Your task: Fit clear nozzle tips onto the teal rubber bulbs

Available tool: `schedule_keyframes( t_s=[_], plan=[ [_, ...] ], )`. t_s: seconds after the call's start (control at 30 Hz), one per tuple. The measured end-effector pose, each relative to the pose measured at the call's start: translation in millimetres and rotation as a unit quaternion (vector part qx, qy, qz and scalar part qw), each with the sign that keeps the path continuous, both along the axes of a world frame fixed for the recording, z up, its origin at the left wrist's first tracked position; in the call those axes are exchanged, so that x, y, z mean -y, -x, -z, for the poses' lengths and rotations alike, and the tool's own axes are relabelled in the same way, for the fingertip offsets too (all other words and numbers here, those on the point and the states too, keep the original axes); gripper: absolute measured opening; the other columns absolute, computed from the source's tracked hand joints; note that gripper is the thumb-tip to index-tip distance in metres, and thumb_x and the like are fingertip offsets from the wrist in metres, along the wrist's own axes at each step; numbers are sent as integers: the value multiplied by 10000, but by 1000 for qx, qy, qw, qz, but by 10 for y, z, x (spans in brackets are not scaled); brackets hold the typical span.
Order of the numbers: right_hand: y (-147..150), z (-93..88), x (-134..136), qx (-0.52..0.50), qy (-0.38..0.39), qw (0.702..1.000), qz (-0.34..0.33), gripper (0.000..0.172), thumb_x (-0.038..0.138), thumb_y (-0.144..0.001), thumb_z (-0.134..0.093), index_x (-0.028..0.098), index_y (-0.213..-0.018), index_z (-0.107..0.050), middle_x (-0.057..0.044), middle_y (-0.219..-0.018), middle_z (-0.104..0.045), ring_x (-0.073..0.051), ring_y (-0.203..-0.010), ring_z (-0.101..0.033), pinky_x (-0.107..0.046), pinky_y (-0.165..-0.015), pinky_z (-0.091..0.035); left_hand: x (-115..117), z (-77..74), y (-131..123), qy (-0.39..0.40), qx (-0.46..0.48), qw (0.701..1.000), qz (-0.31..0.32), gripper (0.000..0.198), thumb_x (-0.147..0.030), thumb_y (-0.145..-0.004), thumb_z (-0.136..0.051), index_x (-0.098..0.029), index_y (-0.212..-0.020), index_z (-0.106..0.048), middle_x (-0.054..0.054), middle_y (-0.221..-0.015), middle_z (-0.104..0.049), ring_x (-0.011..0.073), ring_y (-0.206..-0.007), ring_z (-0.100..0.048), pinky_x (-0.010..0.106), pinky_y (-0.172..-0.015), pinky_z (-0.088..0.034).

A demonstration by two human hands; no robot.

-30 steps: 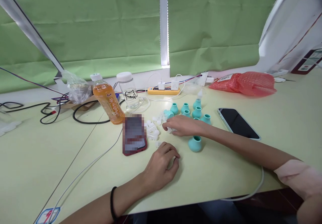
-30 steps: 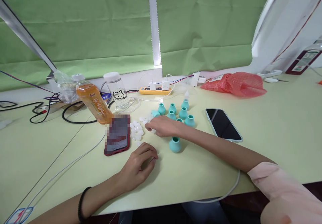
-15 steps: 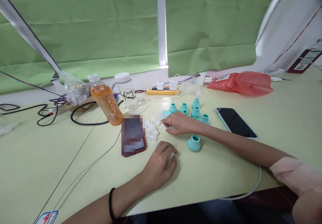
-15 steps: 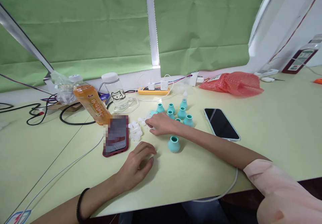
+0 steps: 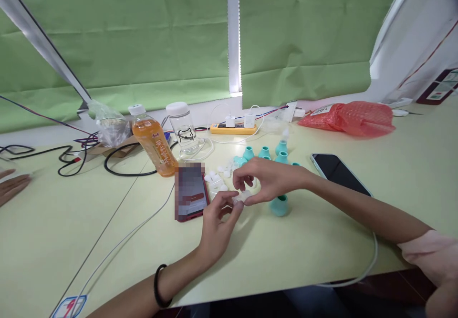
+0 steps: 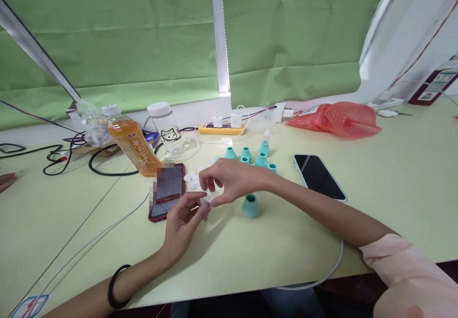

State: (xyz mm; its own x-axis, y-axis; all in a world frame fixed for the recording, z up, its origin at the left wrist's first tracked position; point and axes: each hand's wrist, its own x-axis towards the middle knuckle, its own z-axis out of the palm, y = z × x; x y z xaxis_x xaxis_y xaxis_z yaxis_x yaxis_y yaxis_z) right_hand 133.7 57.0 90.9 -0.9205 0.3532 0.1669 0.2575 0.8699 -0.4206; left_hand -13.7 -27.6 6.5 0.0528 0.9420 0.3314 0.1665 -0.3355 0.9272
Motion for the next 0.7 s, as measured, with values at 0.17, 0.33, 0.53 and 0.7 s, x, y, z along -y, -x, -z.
schedule_keyframes(
  t_s=[0.17,0.33,0.53,0.7],
  plan=[
    [85,140,-350,16,28,996,82,221,280,-731,-504,148,-889,-582,-15,-659,-569,-96,-584,-507,-193,-517,-365,58,25,-6,-95,-112,989,25,80,-178,-752,-491,-162,-825,-522,29,-755,-519,116,-677,-485,250,-626,-430],
    [319,443,-522,145,-92,978,119,254,205,-647,-566,158,-887,-632,-45,-672,-602,-170,-724,-535,-213,-535,-323,55,10,-5,-103,-168,978,64,105,-211,-781,-456,-162,-774,-548,25,-710,-533,116,-647,-494,246,-611,-427],
    [402,462,-496,148,-104,976,122,133,140,-644,-531,125,-711,-644,-58,-673,-612,-158,-674,-536,-217,-527,-319,34,34,-22,-37,-114,992,34,237,-201,-718,-528,-174,-949,-487,18,-771,-545,110,-654,-516,253,-629,-479],
    [98,196,-221,30,-31,996,82,146,190,-711,-513,126,-775,-628,-15,-608,-594,-86,-545,-505,-191,-515,-368,-25,46,-1,-5,-25,1000,-16,169,-214,-700,-558,-164,-862,-558,47,-845,-560,132,-746,-533,250,-650,-485]
  ],
)
